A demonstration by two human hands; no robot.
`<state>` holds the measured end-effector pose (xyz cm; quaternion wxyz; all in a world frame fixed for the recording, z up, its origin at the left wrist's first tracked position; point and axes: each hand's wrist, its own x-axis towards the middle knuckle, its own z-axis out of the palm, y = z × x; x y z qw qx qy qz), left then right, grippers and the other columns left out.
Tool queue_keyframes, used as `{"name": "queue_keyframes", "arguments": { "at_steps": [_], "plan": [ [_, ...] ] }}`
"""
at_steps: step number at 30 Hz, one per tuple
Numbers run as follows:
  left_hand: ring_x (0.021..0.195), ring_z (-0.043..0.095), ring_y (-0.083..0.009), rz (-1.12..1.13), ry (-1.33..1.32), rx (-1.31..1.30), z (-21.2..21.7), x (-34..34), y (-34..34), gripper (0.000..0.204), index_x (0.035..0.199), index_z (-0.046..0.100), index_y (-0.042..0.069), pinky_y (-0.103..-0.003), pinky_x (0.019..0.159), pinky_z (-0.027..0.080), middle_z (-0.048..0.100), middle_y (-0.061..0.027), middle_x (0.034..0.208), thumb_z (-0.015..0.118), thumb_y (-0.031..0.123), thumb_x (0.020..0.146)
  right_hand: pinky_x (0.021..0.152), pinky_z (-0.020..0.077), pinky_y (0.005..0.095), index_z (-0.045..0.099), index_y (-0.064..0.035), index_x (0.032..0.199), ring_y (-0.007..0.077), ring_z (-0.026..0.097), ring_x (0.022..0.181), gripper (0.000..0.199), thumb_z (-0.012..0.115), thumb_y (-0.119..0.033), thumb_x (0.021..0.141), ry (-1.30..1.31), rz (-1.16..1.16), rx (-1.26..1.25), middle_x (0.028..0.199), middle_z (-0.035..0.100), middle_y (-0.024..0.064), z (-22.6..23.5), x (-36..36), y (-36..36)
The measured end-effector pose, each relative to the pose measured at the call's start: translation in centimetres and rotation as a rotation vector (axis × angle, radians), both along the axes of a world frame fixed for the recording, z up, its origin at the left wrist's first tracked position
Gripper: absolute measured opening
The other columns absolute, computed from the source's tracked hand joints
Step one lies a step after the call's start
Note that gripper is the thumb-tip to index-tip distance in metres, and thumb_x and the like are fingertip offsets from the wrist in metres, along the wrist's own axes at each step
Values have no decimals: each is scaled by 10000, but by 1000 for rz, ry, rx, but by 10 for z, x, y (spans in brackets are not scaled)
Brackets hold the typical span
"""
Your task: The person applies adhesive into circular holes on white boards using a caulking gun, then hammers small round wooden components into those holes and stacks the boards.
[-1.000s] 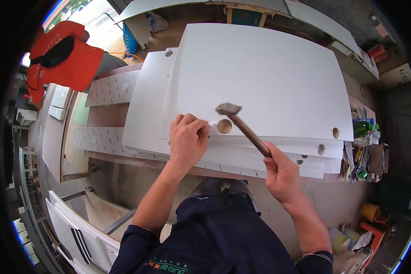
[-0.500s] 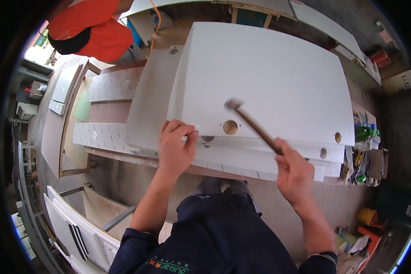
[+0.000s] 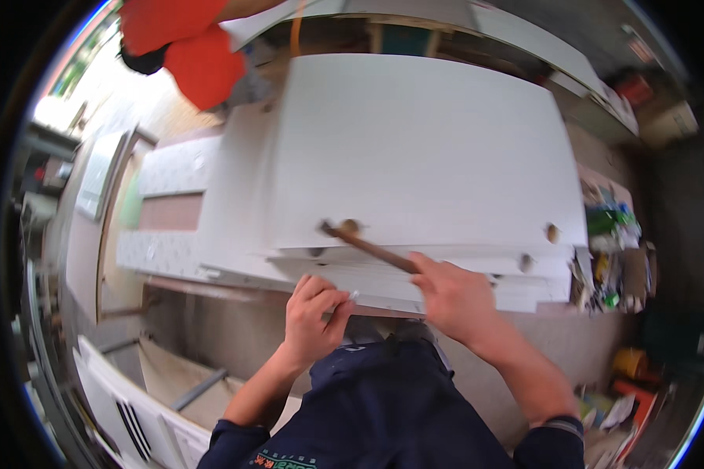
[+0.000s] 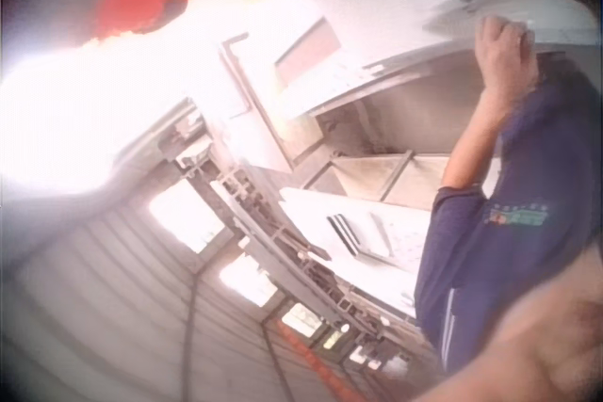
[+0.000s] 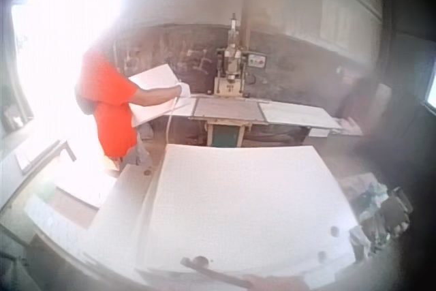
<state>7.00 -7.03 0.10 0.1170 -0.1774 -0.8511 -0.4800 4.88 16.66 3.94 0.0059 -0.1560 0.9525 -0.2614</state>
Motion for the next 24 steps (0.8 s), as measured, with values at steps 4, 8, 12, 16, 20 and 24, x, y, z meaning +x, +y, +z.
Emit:
{"name": "queue_keyframes", "arguments": {
  "at_steps": [4, 8, 12, 16, 20, 24],
  "plan": [
    [610, 544, -273, -199, -158, -6, -14, 25, 70, 91, 807, 659, 41, -365, 563, 450, 565, -90, 684, 715, 12, 741, 615, 502, 354, 643, -50, 1122, 304, 639, 692, 220, 611, -135, 921, 31, 7, -364, 831, 666, 133, 0, 14, 50],
    [602, 585, -266, -373, -365, 48, -34, 41, 164, 74, 836, 661, 25, -357, 574, 477, 602, -110, 703, 708, 40, 781, 567, 461, 325, 625, -57, 989, 265, 561, 582, 167, 648, -198, 904, -108, -243, -608, 683, 587, 98, -21, 60, 152],
    [629, 629, -251, -541, -503, 3, -54, 48, 302, 84, 868, 665, 19, -335, 609, 502, 649, -114, 757, 686, 90, 829, 555, 442, 325, 616, -20, 886, 224, 553, 563, 190, 654, -206, 879, -48, -674, -673, 644, 566, 104, -84, 125, 301],
    [642, 621, -151, -651, -820, 12, -65, 56, 443, 151, 889, 656, 7, -311, 618, 500, 653, -91, 733, 674, 156, 870, 519, 442, 329, 589, 4, 823, 166, 562, 545, 229, 644, -212, 876, -302, -946, -414, 616, 562, 62, -159, 173, 424],
    [567, 562, -96, -427, -1178, 114, -135, 37, 545, 143, 814, 626, 14, -238, 505, 439, 620, -17, 682, 661, 132, 886, 384, 410, 329, 569, -11, 795, 156, 538, 429, 266, 657, -252, 868, -666, -1041, -654, 590, 552, 45, -181, 163, 496],
    [524, 527, -75, -70, -1336, 189, -195, 2, 573, 141, 798, 585, 33, -221, 449, 422, 597, -29, 666, 648, 115, 893, 542, 495, 361, 623, -23, 891, 226, 620, 604, 264, 672, -279, 851, -603, -988, -413, 729, 617, 93, -197, 140, 535]
  ]
}}
